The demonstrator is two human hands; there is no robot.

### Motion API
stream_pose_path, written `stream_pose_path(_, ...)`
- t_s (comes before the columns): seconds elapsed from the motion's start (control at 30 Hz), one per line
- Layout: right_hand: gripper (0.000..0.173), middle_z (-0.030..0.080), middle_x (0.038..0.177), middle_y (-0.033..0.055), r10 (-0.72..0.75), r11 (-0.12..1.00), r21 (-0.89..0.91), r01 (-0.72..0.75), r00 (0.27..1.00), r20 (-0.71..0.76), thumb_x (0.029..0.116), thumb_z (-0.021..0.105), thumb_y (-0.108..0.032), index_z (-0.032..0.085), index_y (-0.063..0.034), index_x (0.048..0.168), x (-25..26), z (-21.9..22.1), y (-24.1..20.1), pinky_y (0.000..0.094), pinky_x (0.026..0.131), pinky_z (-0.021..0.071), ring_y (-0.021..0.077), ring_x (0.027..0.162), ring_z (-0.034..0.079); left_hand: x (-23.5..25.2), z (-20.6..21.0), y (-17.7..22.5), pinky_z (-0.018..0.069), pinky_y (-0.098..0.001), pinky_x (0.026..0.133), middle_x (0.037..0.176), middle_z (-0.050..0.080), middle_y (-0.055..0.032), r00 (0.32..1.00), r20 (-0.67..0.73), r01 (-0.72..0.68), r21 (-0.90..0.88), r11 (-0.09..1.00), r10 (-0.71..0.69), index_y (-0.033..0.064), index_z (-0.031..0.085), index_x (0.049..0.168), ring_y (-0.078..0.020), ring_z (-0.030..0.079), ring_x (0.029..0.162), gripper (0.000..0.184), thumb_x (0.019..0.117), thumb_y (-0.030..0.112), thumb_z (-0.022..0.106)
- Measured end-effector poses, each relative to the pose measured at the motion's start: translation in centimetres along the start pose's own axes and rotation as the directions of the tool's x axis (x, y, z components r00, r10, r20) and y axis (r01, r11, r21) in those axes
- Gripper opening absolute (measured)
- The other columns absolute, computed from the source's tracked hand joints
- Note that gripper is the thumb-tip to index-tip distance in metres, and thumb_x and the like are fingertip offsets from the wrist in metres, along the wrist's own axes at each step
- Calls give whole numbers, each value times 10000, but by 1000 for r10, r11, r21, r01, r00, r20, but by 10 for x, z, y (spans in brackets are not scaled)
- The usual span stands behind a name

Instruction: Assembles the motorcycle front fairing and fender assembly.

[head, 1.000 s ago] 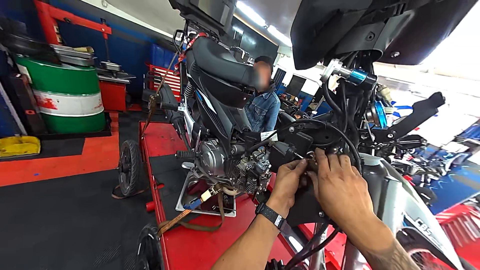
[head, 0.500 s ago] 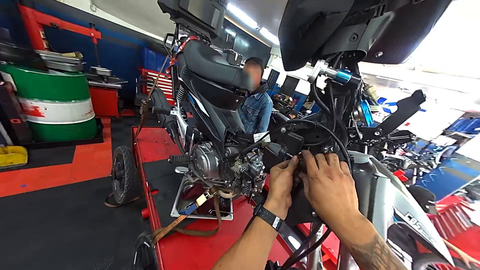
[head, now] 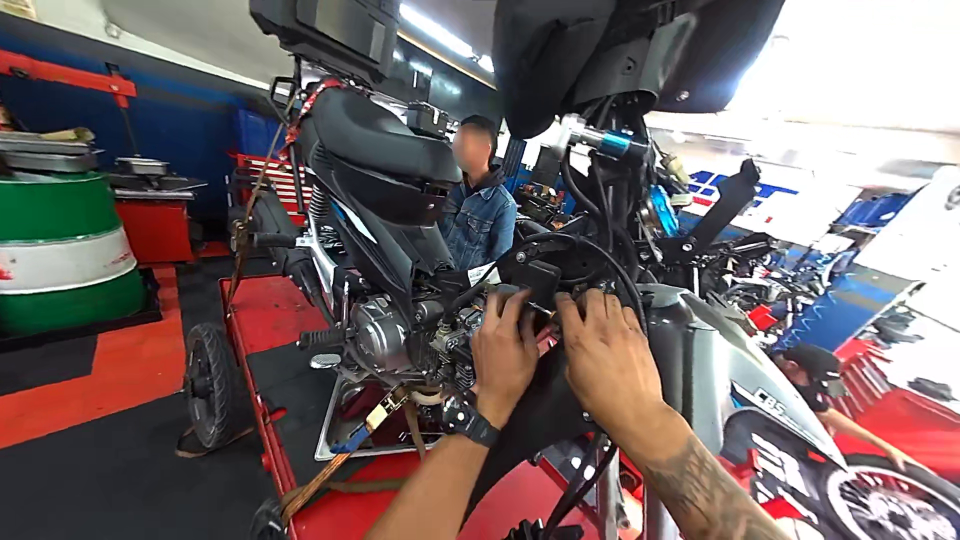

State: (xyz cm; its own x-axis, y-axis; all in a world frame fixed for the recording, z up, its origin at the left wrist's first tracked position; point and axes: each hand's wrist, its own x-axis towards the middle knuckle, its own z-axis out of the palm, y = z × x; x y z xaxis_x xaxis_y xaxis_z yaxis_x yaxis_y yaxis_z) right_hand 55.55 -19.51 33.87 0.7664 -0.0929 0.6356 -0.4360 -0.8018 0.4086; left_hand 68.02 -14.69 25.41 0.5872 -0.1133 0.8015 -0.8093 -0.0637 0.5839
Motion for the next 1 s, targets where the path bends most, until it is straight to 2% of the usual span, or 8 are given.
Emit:
stream_pose_path(0.23, 491, 596, 1191, 199, -18, 1000, 7, 18, 1000, -6, 818, 734, -53, 648, -78, 1301, -4, -2, 0, 491, 774, 535, 361, 933, 639, 26, -11, -14, 606, -435, 684, 1188, 667, -76, 937, 195, -323, 169, 931, 289, 161, 753, 1065, -234, 702, 906, 153, 1001, 163, 614)
stream_pose_path(0.47, 209, 592, 1116, 151, 61, 972, 237, -6, 972, -225, 841, 649, -58, 688, -57, 1047, -18, -3, 4, 437, 682, 566, 309, 937, 644, 38, -22, -13, 618, -412, 701, 1250, 637, -102, 820, 355, -508, 88, 857, 450, 96, 695, 1134, -233, 708, 913, 173, 1014, 188, 611)
stream_pose_path(0.57, 228, 586, 1101, 133, 138, 941, 337, -27, 941, -309, 841, 637, -100, 701, -63, 1057, -22, -2, 5, 392, 606, 550, 254, 856, 640, 26, -34, -16, 617, -428, 768, 1190, 678, -74, 881, 309, -355, -71, 932, 359, 77, 662, 1176, -198, 707, 922, 210, 1023, 201, 590)
stream_pose_path(0.67, 232, 592, 1104, 121, 169, 923, 385, -21, 919, -357, 857, 636, -119, 711, -79, 1074, -22, -1, 8, 367, 605, 549, 232, 855, 637, -5, -41, -36, 597, -370, 655, 1058, 697, -35, 929, 218, -274, -138, 952, 299, 102, 681, 1221, -128, 654, 733, 261, 1002, 210, 591)
stream_pose_path(0.73, 214, 610, 1116, 114, 97, 946, 325, 0, 954, -282, 879, 623, -115, 720, -101, 1069, -22, 0, 9, 393, 637, 563, 248, 883, 652, -34, -42, -46, 558, -287, 578, 975, 682, 17, 977, 205, 0, -243, 970, 52, 135, 717, 1176, -82, 597, 641, 216, 1000, 193, 606)
stream_pose_path(0.83, 183, 660, 1091, 107, -75, 989, 123, 79, 996, -41, 872, 656, -136, 726, -115, 1039, -19, 0, 2, 472, 787, 525, 304, 972, 644, -57, -44, -47, 541, -316, 514, 800, 702, -88, 777, 410, 624, -408, 666, -477, 47, 710, 1117, -168, 614, 560, 180, 1015, 182, 648)
stream_pose_path(0.9, 149, 684, 1023, 81, -136, 990, 46, 132, 986, 95, 863, 691, -180, 732, -122, 994, -14, 2, -6, 490, 839, 478, 306, 997, 625, -65, -39, -43, 529, -305, 542, 810, 686, -117, 646, 535, 764, -447, 466, -545, 4, 709, 1096, -168, 608, 598, 203, 1010, 179, 654)
stream_pose_path(1.0, 130, 709, 946, 78, -140, 987, 106, 119, 966, 219, 851, 723, -179, 734, -109, 959, -6, 2, -21, 488, 800, 532, 314, 986, 658, -65, -27, -32, 478, -282, 603, 815, 677, -74, 623, 564, 780, -499, 377, -542, 34, 756, 1021, -133, 566, 655, 186, 992, 203, 682)
